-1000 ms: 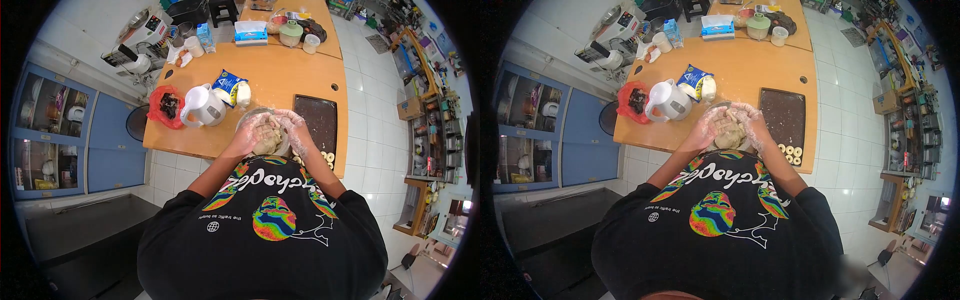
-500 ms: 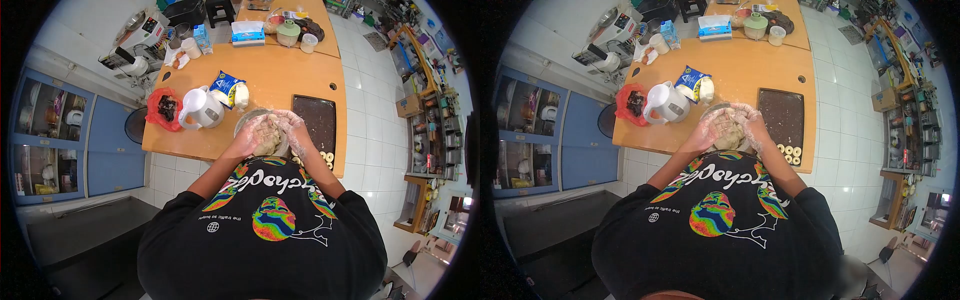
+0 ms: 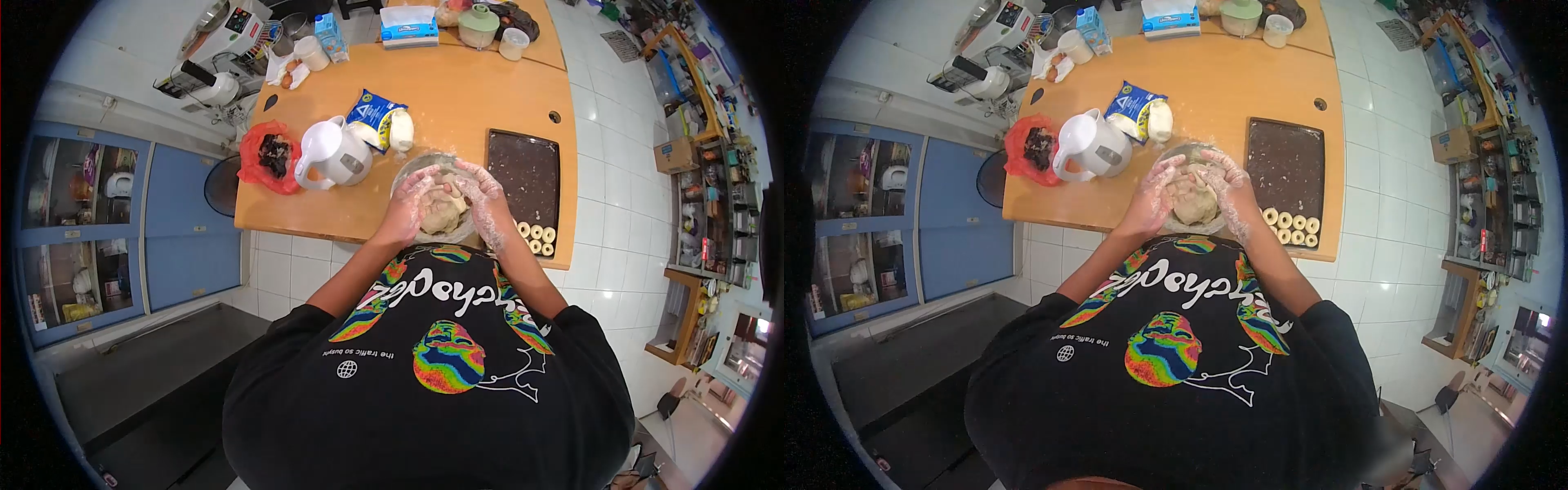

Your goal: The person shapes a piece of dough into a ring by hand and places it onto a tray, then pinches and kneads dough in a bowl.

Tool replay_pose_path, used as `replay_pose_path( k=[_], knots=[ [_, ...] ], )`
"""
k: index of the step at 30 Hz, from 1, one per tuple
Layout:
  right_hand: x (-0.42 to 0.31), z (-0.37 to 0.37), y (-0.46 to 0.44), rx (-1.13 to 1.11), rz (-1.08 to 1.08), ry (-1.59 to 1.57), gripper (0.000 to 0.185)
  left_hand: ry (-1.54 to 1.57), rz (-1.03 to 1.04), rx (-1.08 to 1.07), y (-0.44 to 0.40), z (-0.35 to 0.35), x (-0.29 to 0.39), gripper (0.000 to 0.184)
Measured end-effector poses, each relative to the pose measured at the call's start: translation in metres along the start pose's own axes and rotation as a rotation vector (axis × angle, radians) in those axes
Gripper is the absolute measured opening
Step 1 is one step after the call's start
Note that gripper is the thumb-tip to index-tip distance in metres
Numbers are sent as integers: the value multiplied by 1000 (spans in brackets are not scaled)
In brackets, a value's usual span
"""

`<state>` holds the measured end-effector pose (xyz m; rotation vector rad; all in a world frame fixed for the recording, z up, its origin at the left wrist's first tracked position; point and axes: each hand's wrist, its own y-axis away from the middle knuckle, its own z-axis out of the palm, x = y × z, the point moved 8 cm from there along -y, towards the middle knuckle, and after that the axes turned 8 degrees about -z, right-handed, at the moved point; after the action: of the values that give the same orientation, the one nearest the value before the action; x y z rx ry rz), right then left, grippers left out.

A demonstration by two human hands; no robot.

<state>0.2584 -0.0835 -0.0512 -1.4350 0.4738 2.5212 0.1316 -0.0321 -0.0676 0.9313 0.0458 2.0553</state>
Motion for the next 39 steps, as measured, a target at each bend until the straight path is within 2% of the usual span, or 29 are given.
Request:
replay_pose_path(
  k=[1,5,7,8,11,12,14,18,20,22,24,25,27,28,30,31,33,36,37,39],
  knots=[
    [0,4,1,19,2,7,34,-85,-70,35,8,2,1,30],
    [-5,21,0,92,31,23,35,9,-64,-40,16,2,15,32],
    [-1,21,-4,84,-46,10,38,-54,-6,-26,16,-4,23,38],
    [3,19,-1,96,-41,13,38,-49,-19,-28,16,-8,24,38],
    [2,26,0,63,-52,40,39,-259,149,-36,19,4,52,39],
    [2,26,1,77,-50,55,39,-257,146,-46,16,3,53,39],
    [2,28,4,103,-50,74,39,-272,-24,-48,8,-9,39,39],
    [5,26,10,143,-57,77,37,-122,-173,-151,6,-14,18,38],
    [9,26,17,158,-49,65,36,-178,-133,-154,5,-14,23,37],
    [2,27,21,188,-85,220,36,-168,-95,-157,5,-6,31,37],
    [8,26,22,216,-91,192,36,-264,14,-188,3,-4,41,37],
    [13,25,23,239,-90,160,35,-266,12,-188,4,-6,42,37],
    [20,27,23,234,-92,115,35,-277,-167,-112,6,-17,30,37],
    [21,29,23,227,-96,74,35,-278,-169,-112,8,-18,30,37],
    [19,32,24,240,-88,91,35,-144,-120,-135,12,-15,34,34],
    [18,34,25,250,-80,110,35,-145,-120,-138,12,-14,37,34],
    [18,33,25,251,-84,95,35,-151,9,-222,14,-3,53,34],
    [17,31,21,248,-119,94,34,-241,99,-199,8,-4,58,36],
    [16,32,20,245,-140,103,33,-241,103,-203,8,-4,58,36],
    [13,34,20,243,-142,97,33,-306,-28,-123,6,-11,48,37]
  ],
)
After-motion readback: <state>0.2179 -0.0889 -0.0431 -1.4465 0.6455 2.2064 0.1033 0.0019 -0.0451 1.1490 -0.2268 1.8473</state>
